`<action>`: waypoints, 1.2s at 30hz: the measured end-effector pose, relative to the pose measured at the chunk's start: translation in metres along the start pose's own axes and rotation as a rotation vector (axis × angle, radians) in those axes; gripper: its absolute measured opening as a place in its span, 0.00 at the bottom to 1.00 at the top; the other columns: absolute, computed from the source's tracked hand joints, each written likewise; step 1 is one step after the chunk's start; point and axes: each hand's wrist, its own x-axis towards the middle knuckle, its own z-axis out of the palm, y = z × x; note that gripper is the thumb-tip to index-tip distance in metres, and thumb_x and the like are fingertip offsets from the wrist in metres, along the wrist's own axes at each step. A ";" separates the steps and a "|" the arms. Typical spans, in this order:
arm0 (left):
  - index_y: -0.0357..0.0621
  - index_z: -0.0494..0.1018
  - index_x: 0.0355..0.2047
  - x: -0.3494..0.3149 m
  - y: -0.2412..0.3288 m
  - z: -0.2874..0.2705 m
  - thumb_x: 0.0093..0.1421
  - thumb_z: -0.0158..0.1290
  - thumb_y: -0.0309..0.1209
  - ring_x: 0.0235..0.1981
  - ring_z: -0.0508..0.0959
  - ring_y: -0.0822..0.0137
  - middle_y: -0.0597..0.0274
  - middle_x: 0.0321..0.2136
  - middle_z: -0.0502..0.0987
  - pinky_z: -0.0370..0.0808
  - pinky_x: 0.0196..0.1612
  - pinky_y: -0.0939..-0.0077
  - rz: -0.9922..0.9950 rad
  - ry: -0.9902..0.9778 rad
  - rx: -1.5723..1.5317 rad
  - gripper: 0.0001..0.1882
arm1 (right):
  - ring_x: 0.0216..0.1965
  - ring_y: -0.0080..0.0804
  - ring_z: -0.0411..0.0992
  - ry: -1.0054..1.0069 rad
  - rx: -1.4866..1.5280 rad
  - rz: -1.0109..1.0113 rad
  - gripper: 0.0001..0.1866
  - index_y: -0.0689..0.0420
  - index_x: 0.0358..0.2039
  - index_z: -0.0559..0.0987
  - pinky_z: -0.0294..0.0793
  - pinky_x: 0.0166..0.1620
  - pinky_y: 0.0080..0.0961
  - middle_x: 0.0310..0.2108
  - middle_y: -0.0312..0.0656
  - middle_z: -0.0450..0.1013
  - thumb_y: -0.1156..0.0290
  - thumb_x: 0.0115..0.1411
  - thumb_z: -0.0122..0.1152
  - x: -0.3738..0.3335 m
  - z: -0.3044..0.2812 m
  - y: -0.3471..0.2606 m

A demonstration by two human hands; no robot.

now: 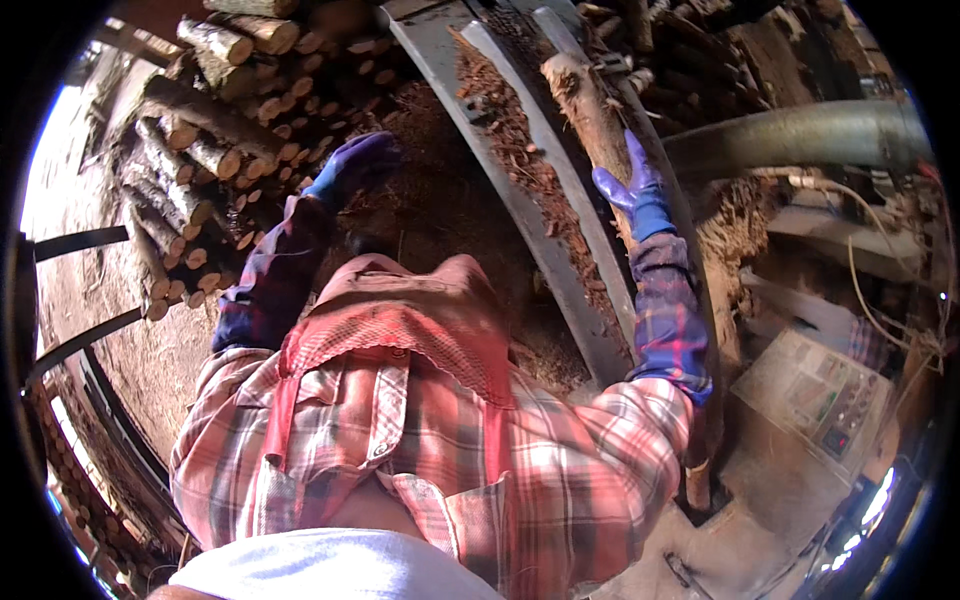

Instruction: The person picks up cut logs from a pile and places them onto a metal conveyor or rack. They handle the logs one by one, lifting them with both hands and arranging them in a row. The task is repetitive, involving continuous lifting and placement of the wood pieces.

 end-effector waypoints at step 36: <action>0.46 0.70 0.51 -0.190 -0.052 -0.242 0.64 0.48 0.40 0.43 0.77 0.60 0.55 0.44 0.76 0.75 0.48 0.61 0.175 0.639 -0.653 0.18 | 0.58 0.42 0.63 -0.649 0.385 -0.347 0.61 0.61 0.64 0.53 0.62 0.60 0.35 0.60 0.52 0.61 0.45 0.37 0.76 0.192 0.510 -0.481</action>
